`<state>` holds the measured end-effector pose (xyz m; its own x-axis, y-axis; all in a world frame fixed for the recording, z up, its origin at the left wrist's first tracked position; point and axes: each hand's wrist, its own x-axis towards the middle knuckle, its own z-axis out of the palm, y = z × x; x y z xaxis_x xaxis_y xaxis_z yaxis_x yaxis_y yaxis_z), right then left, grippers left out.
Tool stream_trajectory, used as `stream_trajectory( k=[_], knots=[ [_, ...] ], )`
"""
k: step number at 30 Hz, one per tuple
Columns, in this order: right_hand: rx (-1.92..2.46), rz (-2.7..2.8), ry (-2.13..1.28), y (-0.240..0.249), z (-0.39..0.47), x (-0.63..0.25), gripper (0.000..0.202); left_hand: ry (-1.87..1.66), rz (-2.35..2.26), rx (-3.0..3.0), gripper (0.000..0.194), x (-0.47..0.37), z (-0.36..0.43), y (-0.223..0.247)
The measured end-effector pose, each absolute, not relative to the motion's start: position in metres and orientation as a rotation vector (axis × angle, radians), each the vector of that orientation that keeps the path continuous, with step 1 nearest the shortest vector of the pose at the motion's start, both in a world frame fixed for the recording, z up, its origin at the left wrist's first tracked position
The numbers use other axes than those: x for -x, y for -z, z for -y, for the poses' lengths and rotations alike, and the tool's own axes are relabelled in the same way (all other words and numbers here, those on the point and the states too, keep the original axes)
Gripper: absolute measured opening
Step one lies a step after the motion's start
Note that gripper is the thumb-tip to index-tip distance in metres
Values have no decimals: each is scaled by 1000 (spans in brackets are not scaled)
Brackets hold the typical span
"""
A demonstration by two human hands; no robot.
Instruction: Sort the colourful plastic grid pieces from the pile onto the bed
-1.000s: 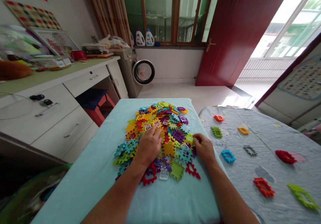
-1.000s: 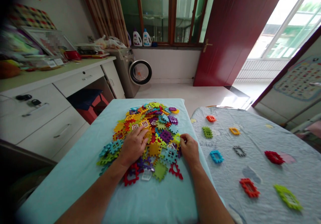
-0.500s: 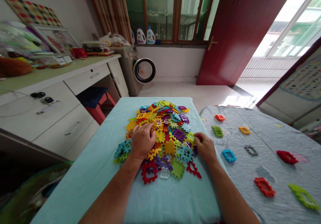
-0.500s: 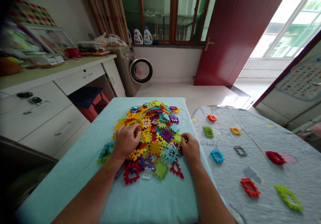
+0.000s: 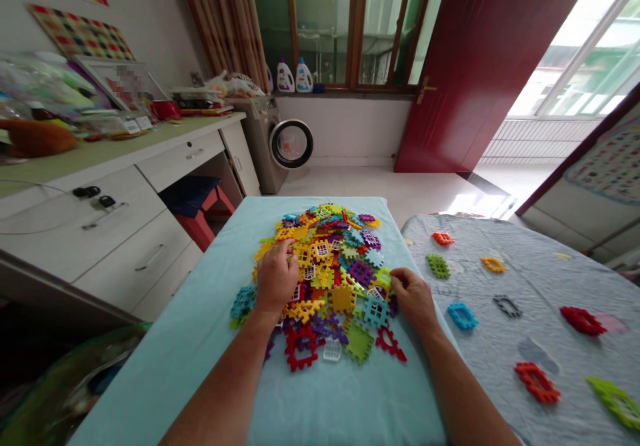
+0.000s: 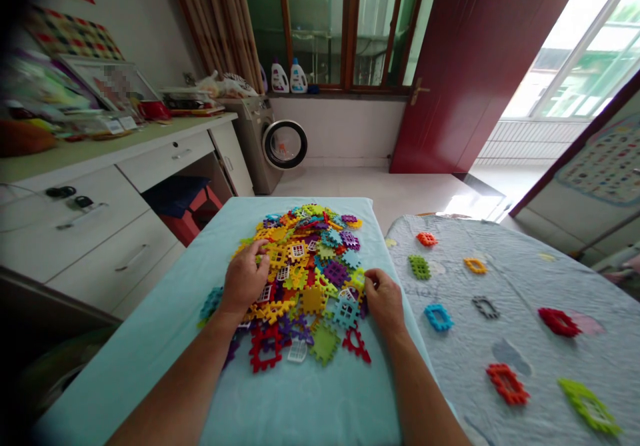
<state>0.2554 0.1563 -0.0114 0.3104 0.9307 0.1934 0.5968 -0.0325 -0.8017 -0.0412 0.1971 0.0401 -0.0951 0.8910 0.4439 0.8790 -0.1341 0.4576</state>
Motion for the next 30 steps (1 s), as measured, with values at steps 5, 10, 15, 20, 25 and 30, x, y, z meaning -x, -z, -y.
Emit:
stream_trajectory(
  k=[5,10,15,20,25,30],
  knots=[
    [1727,1387,-487,10,-156,-254,33,-1063,-2008,-2253,34,39,-199,-33],
    [1725,1393,-475,9,-156,-254,32,-770,-1933,-2416,45,36,-195,-27],
    [1735,1394,-463,8,-157,-253,33,-521,-1921,-2471,52,36,-191,-30],
    [1743,1393,-445,8,-157,-252,33,-484,-2004,-2484,46,34,-186,-36],
    [1716,1385,-408,8,-157,-251,30,-493,-2207,-2477,38,33,-182,-38],
    [1669,1543,-198,7,-156,-244,27,-560,-2185,-2538,40,33,-184,-36]
  ],
)
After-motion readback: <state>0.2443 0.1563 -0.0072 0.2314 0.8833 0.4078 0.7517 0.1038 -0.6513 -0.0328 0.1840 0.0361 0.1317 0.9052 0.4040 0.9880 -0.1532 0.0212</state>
